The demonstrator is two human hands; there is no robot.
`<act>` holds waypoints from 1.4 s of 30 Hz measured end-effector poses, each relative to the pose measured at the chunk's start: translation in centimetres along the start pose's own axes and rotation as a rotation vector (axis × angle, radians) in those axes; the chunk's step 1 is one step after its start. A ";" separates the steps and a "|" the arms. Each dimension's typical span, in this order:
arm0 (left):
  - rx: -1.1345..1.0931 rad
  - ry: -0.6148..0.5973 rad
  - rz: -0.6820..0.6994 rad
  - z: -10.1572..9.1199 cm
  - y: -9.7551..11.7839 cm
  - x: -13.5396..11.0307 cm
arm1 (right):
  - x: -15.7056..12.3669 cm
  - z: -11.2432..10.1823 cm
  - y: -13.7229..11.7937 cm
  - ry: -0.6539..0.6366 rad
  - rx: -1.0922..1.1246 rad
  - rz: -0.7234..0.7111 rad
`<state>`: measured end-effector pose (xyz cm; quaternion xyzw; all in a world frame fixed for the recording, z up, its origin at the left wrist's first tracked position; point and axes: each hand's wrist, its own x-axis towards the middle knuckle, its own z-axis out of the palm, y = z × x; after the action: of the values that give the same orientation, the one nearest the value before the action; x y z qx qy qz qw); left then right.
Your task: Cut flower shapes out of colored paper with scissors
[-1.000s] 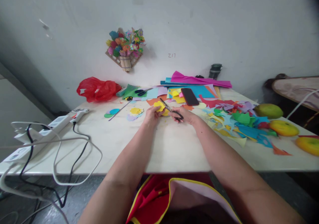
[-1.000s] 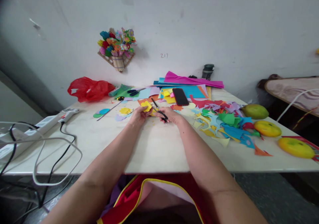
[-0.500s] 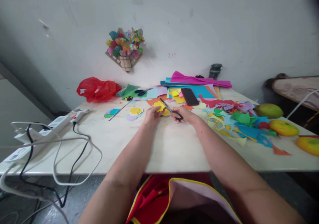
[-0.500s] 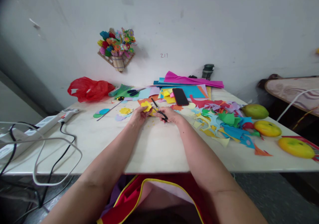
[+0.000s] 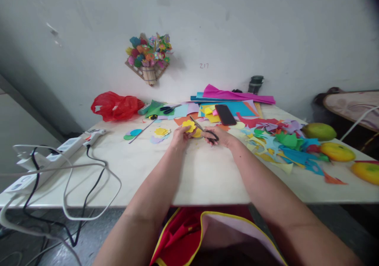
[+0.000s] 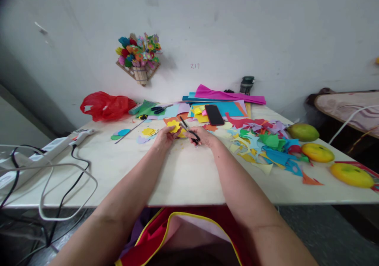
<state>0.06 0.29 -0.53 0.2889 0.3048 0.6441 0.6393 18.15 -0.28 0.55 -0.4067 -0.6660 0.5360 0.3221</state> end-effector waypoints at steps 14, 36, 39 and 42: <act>0.089 -0.101 -0.010 -0.4 -0.2 0.2 | -0.2 -0.2 0.0 -0.001 -0.041 -0.034; 0.167 -0.172 0.001 -0.5 -0.1 0.0 | -0.6 -0.1 -0.5 -0.010 -0.065 -0.021; 0.170 -0.165 -0.005 -0.6 -0.1 0.0 | -0.6 -0.2 -0.5 -0.027 -0.060 -0.020; 0.186 -0.175 -0.004 -0.6 -0.1 -0.1 | -0.6 -0.2 -0.4 -0.039 -0.071 -0.032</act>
<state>-0.31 0.20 -0.98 0.4014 0.3068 0.5842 0.6352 18.53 -0.71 1.00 -0.3967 -0.6970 0.5148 0.3029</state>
